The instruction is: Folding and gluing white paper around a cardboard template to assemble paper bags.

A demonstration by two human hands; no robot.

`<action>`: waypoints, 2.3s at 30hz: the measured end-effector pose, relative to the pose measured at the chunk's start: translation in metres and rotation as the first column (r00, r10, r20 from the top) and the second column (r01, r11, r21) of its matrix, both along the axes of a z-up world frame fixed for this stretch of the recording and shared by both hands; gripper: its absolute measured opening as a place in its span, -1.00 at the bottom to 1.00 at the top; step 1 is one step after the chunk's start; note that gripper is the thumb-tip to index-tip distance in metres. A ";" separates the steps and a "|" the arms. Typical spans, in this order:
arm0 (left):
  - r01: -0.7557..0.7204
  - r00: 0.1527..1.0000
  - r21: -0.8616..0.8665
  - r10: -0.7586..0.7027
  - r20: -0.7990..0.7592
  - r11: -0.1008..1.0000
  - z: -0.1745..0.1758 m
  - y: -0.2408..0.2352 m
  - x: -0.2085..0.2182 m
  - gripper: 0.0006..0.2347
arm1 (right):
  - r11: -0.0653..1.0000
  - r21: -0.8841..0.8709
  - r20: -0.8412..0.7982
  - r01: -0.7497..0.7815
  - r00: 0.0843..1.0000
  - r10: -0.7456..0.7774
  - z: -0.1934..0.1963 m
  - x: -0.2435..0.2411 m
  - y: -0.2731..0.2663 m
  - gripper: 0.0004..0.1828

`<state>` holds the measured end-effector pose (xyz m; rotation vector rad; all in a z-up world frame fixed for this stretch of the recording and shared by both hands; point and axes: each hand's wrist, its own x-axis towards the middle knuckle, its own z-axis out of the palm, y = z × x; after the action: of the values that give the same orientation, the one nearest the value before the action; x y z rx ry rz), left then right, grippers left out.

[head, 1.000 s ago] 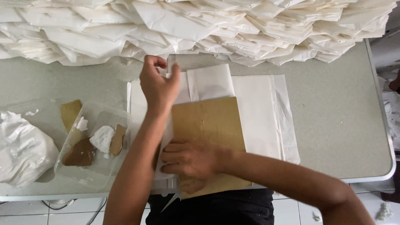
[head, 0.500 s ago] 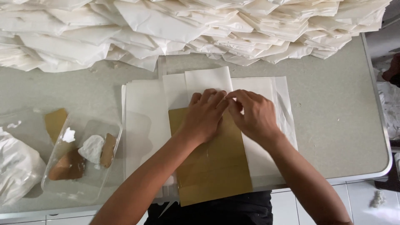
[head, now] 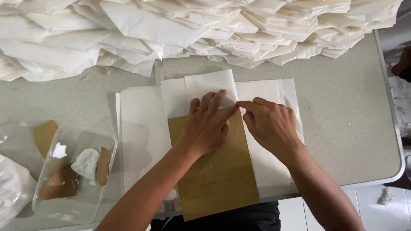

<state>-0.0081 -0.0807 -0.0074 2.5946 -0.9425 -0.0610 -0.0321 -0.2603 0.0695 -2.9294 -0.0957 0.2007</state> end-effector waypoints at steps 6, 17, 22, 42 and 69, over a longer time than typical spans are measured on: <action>-0.006 1.000 -0.019 0.006 0.008 1.000 0.003 0.000 0.000 -0.56 | 0.995 -0.101 -0.068 -0.024 0.998 0.017 -0.003 0.009 0.002 -0.55; 0.025 0.999 0.042 -0.023 -0.028 0.999 0.008 0.001 0.002 -0.60 | 0.948 -0.311 -0.037 -0.066 0.998 0.058 -0.020 0.041 0.010 -0.56; 0.039 0.997 0.068 -0.034 -0.074 0.997 0.013 0.001 0.003 -0.60 | 0.986 -0.166 0.009 0.005 1.000 -0.003 -0.032 0.064 0.003 -0.58; 0.024 0.998 -0.004 -0.024 0.060 1.000 0.000 0.000 -0.003 -0.66 | 0.889 0.447 -0.126 -0.098 0.977 0.171 -0.027 0.118 -0.006 -0.81; 0.171 0.963 -0.094 -0.147 0.226 0.981 -0.004 -0.002 -0.003 -0.52 | 0.874 0.484 -0.116 -0.054 0.985 0.125 -0.018 0.108 -0.014 -0.72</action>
<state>-0.0114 -0.0829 -0.0111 2.4522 -1.1954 0.2335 0.0763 -0.2738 0.0517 -2.4073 -0.2253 0.3479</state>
